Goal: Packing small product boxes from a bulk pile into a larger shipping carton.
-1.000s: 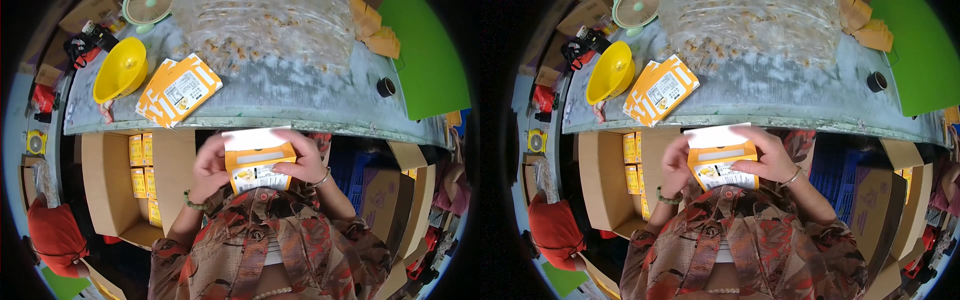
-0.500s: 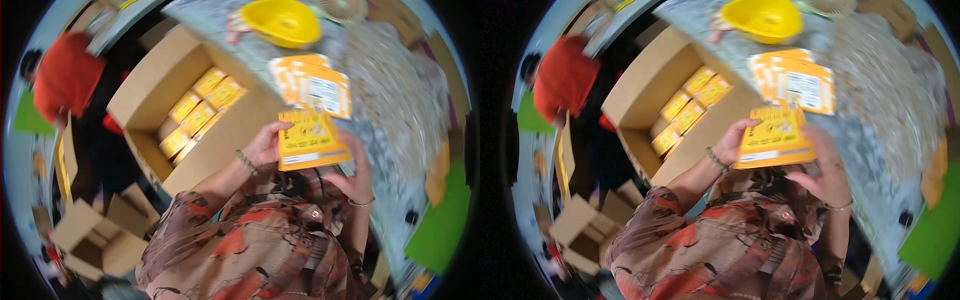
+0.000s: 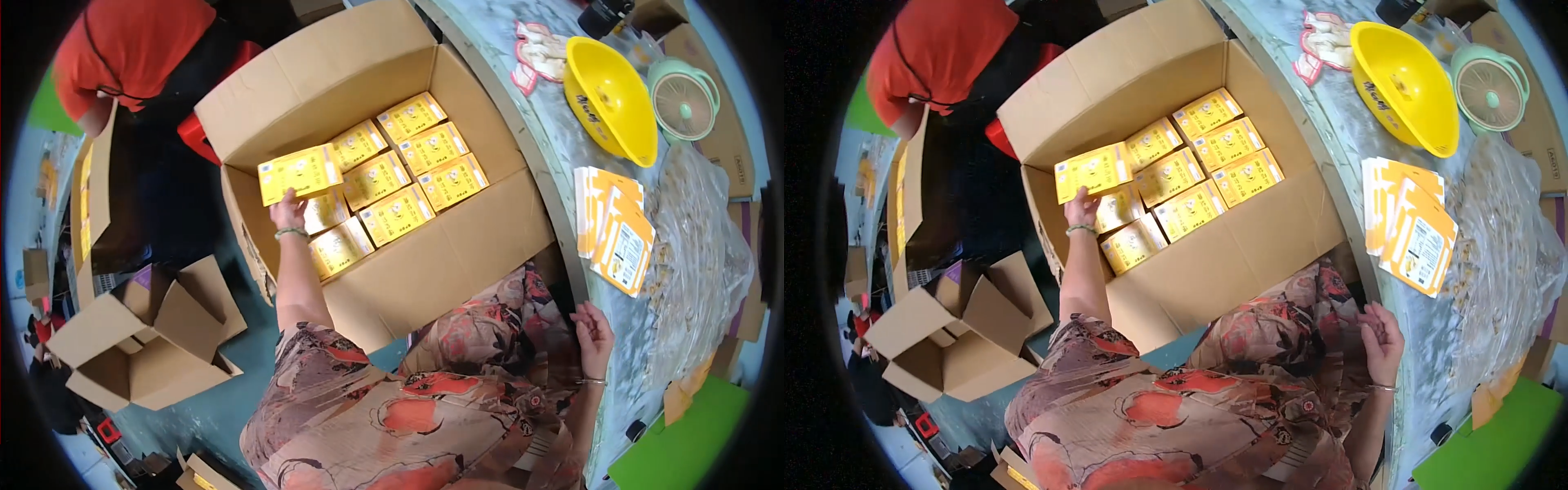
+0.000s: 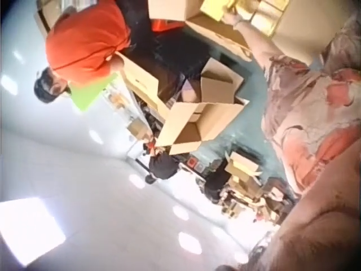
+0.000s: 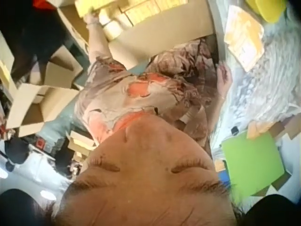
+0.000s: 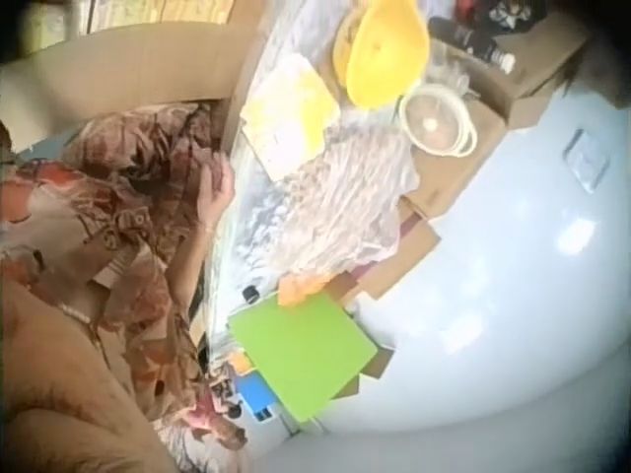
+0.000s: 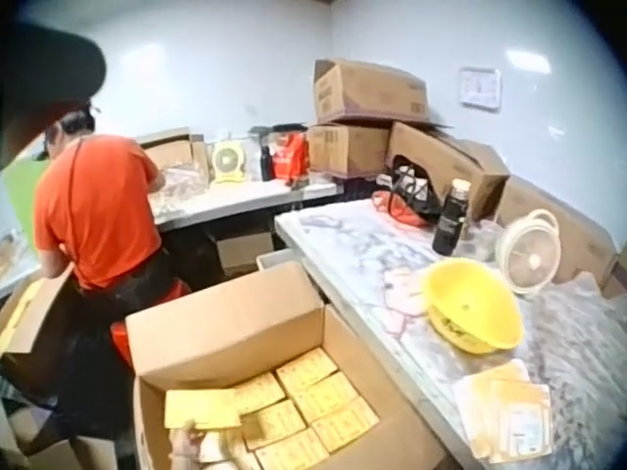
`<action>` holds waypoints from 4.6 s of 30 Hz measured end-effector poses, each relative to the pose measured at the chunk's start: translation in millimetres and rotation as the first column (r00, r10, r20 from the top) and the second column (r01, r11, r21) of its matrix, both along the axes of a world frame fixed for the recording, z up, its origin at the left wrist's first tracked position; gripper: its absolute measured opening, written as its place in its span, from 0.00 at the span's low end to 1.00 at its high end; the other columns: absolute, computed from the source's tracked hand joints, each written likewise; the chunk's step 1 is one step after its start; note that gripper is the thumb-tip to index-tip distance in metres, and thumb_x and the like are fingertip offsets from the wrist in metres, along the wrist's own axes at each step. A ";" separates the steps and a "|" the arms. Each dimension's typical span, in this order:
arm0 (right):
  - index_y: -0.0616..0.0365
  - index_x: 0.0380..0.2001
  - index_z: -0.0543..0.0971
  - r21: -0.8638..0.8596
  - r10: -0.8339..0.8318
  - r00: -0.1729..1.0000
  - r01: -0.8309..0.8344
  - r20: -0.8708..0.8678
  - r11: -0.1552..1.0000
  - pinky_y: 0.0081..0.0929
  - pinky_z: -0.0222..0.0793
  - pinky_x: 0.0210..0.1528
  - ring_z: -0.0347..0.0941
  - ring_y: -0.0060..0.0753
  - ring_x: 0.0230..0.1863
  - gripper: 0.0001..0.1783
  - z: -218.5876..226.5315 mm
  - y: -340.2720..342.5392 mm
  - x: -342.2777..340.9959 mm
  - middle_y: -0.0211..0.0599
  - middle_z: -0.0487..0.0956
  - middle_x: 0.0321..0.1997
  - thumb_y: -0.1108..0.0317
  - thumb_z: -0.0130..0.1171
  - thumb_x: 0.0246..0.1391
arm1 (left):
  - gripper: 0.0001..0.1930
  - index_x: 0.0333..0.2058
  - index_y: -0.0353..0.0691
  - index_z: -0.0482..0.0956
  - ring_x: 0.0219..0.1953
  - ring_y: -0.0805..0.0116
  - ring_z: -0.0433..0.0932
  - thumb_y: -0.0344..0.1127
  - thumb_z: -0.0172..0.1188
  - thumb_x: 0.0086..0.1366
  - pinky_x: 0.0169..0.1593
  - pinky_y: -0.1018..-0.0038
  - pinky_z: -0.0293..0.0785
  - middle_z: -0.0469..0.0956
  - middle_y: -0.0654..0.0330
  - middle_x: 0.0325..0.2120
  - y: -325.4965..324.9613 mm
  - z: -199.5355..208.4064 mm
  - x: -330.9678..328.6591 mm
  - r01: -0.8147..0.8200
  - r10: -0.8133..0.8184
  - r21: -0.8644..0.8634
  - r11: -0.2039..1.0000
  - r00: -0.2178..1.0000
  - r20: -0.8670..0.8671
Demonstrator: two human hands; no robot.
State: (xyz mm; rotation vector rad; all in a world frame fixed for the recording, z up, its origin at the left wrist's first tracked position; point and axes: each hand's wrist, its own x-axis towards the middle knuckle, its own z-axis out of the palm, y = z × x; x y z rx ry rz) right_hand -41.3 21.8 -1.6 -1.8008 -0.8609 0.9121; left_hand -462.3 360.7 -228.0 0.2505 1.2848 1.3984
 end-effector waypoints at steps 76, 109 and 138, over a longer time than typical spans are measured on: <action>0.58 0.22 0.74 -0.327 0.108 0.629 0.245 0.770 0.913 0.32 0.63 0.32 0.69 0.40 0.29 0.20 35.0 67.3 182.4 0.42 0.73 0.25 0.52 0.56 0.28 | 0.28 0.46 0.45 0.61 0.54 0.47 0.44 0.52 0.50 0.47 0.47 0.41 0.36 0.50 0.52 0.51 -190.8 209.8 412.4 0.980 0.363 -0.104 -0.168 -0.037 -0.931; 0.64 0.36 0.67 0.556 -0.317 0.914 0.405 -0.252 0.726 0.18 0.61 0.34 0.64 0.17 0.31 0.15 4.8 -206.7 -36.6 0.28 0.71 0.29 0.68 0.49 0.44 | 0.28 0.39 0.28 0.63 0.32 0.51 0.69 0.37 0.62 0.40 0.36 0.68 0.65 0.69 0.45 0.29 -334.6 289.4 396.2 0.349 0.323 -0.317 -0.882 -0.040 -0.945; 0.58 0.43 0.63 0.442 -0.741 0.643 0.617 0.193 0.651 0.28 0.63 0.38 0.67 0.41 0.33 0.18 21.6 -173.6 -9.6 0.46 0.68 0.33 0.66 0.46 0.46 | 0.15 0.37 0.29 0.65 0.34 0.73 0.66 0.36 0.43 0.57 0.39 0.79 0.63 0.68 0.58 0.34 -327.0 260.6 396.5 0.933 -0.841 -0.014 -0.359 -0.330 -0.428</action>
